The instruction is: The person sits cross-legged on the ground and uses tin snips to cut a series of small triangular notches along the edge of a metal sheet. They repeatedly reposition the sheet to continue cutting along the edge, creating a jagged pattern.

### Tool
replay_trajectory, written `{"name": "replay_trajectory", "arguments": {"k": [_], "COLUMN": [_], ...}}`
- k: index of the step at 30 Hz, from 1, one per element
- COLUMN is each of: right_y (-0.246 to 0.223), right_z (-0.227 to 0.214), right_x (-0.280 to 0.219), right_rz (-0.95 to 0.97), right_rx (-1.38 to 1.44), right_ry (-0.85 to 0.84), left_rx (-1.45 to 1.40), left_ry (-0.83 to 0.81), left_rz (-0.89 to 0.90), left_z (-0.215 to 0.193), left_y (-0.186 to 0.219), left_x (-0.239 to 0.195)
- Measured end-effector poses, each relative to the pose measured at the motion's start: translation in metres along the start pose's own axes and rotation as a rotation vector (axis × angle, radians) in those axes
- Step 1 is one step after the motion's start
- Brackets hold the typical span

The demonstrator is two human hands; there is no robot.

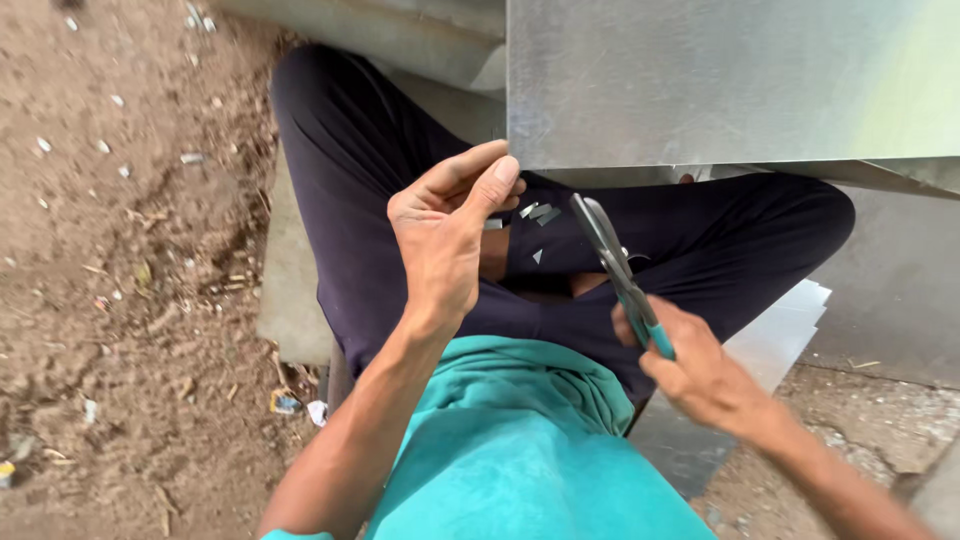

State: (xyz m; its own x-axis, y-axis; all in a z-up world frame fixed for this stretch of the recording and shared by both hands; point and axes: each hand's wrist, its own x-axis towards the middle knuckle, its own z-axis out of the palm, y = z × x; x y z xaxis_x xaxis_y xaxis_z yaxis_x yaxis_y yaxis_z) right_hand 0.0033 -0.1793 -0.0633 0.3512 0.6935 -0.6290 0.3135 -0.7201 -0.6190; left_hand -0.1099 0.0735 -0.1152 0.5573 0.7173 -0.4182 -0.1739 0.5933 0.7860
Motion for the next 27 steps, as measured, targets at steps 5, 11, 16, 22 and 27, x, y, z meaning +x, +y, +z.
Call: {"name": "replay_trajectory", "arguments": {"k": [5,11,16,22,27], "right_y": [-0.024,-0.061,-0.067,-0.009,0.059], "right_z": [-0.045,-0.077,-0.088,-0.082,-0.037], "right_x": [0.038,0.073,0.089,0.067,0.01], "right_rz": [0.197,0.324,0.33,0.344,0.31], "right_rx": [0.158,-0.208,-0.433,-0.393,-0.26], "right_ry": [-0.34,-0.476,-0.521,-0.372,-0.2], "left_rx": [-0.043,-0.165,-0.121,0.253,0.596], "left_ry": [-0.001,-0.015,0.076,-0.135,-0.259], "left_rz": [-0.065,0.004,-0.025,0.138,0.148], "left_z": [-0.001,0.001,0.0,0.002,0.053], "left_y": [0.001,0.002,-0.01,0.023,0.053], "left_x": [-0.002,-0.004,-0.004,0.002,0.072]}}
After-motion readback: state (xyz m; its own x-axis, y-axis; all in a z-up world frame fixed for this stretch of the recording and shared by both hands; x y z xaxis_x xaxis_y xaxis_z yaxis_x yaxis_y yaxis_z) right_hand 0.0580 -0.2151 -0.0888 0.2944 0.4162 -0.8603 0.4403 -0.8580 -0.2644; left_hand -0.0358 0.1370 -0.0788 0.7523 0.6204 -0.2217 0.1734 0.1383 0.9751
